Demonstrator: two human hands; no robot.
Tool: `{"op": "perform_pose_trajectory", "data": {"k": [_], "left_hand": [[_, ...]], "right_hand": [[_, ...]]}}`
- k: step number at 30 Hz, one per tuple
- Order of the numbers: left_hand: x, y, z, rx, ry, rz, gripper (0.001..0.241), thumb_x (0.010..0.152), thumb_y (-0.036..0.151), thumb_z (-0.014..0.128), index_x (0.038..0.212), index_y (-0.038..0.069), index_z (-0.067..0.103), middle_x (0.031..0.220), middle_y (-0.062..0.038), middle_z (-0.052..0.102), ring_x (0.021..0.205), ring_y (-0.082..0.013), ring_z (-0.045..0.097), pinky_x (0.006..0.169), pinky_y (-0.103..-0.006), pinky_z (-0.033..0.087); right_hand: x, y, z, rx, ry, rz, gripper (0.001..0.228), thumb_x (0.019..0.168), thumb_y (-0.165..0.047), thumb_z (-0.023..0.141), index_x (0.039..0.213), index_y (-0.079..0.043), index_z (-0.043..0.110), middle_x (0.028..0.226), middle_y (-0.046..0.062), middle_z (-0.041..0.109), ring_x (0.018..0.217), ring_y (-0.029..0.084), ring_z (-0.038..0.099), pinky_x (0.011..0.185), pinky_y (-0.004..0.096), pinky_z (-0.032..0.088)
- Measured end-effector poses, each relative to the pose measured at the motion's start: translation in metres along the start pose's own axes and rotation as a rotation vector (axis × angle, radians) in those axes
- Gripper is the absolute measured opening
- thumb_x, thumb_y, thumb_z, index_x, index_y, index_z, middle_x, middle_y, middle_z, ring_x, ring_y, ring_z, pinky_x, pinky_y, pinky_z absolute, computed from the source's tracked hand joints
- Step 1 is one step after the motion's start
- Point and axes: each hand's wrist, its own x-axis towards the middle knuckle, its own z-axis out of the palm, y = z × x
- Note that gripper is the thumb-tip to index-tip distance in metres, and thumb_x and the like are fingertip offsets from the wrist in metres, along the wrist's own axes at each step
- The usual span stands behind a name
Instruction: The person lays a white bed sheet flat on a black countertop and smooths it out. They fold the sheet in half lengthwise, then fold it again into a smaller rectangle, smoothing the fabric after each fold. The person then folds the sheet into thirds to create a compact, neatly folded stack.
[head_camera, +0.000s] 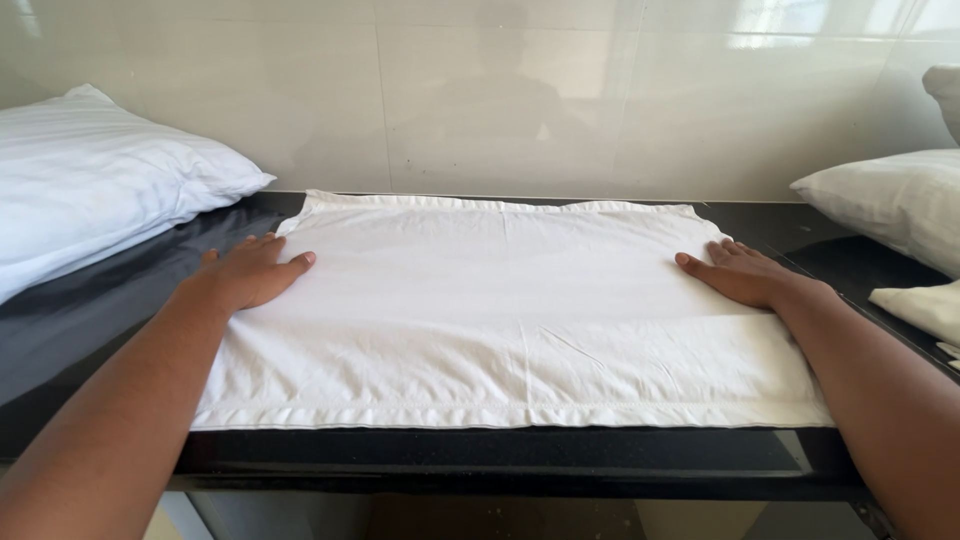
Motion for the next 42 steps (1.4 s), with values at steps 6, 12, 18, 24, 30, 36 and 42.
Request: {"op": "perform_pose_trajectory", "data": {"k": [6, 12, 18, 24, 30, 36, 42], "left_hand": [[-0.028, 0.016, -0.011, 0.371, 0.322, 0.147, 0.054, 0.101, 0.055, 0.048, 0.109, 0.012, 0.08, 0.118, -0.007, 0.077, 0.119, -0.0246, 0.066, 0.1, -0.0467, 0.046], [-0.023, 0.062, -0.039, 0.661, 0.379, 0.325, 0.022, 0.075, 0.031, 0.075, 0.092, 0.018, 0.078, 0.1, -0.006, 0.076, 0.1, -0.0238, 0.07, 0.09, -0.0463, 0.046], [-0.053, 0.251, -0.002, -0.13, 0.273, 0.668, 0.055, 0.085, 0.051, 0.072, 0.113, 0.004, 0.069, 0.114, -0.02, 0.072, 0.107, -0.0377, 0.069, 0.093, -0.0478, 0.054], [-0.208, 0.358, -0.002, -0.042, -0.124, 0.957, 0.078, 0.099, 0.064, 0.038, 0.143, 0.002, 0.055, 0.142, -0.019, 0.064, 0.132, -0.0293, 0.062, 0.113, -0.0464, 0.047], [-0.199, 0.319, 0.032, -0.157, -0.165, 0.881, 0.087, 0.099, 0.07, 0.013, 0.162, 0.01, 0.015, 0.171, -0.015, 0.003, 0.158, -0.0278, 0.004, 0.125, -0.0507, 0.002], [-0.202, 0.233, 0.002, -0.04, -0.167, 0.775, 0.084, 0.093, 0.073, 0.02, 0.163, 0.026, 0.016, 0.172, -0.005, 0.006, 0.158, -0.0232, 0.005, 0.124, -0.0493, 0.004], [-0.171, 0.099, -0.002, 0.025, -0.057, 0.526, 0.084, 0.091, 0.076, 0.025, 0.162, 0.032, 0.022, 0.172, 0.0, 0.01, 0.159, -0.0189, 0.008, 0.126, -0.0465, 0.009]], "right_hand": [[-0.009, -0.006, -0.003, 0.029, 0.001, 0.017, 0.111, 0.08, -0.091, 0.023, 0.164, -0.019, 0.02, 0.175, 0.006, 0.006, 0.162, 0.022, 0.002, 0.13, 0.051, 0.009], [-0.012, -0.008, -0.004, 0.037, 0.014, 0.011, 0.112, 0.081, -0.092, 0.025, 0.164, -0.016, 0.022, 0.174, 0.01, 0.008, 0.162, 0.025, 0.003, 0.129, 0.051, 0.011], [-0.002, -0.006, 0.0, 0.036, 0.033, 0.008, 0.111, 0.081, -0.091, 0.027, 0.163, -0.016, 0.024, 0.173, 0.011, 0.01, 0.161, 0.026, 0.005, 0.13, 0.049, 0.011], [0.011, 0.004, 0.005, 0.018, 0.056, -0.041, 0.113, 0.083, -0.091, 0.029, 0.163, -0.013, 0.026, 0.172, 0.014, 0.015, 0.16, 0.029, 0.009, 0.13, 0.046, 0.013], [0.01, 0.002, 0.004, 0.037, 0.051, -0.041, 0.11, 0.084, -0.09, 0.025, 0.163, -0.013, 0.026, 0.172, 0.014, 0.014, 0.161, 0.028, 0.007, 0.129, 0.049, 0.012], [0.003, -0.001, 0.002, 0.049, 0.03, 0.001, 0.111, 0.081, -0.091, 0.027, 0.163, -0.017, 0.025, 0.173, 0.01, 0.012, 0.161, 0.026, 0.006, 0.129, 0.052, 0.011], [0.016, 0.005, 0.007, 0.024, 0.029, 0.003, 0.111, 0.081, -0.091, 0.026, 0.164, -0.017, 0.026, 0.174, 0.011, 0.012, 0.161, 0.027, 0.006, 0.129, 0.055, 0.012]]}}
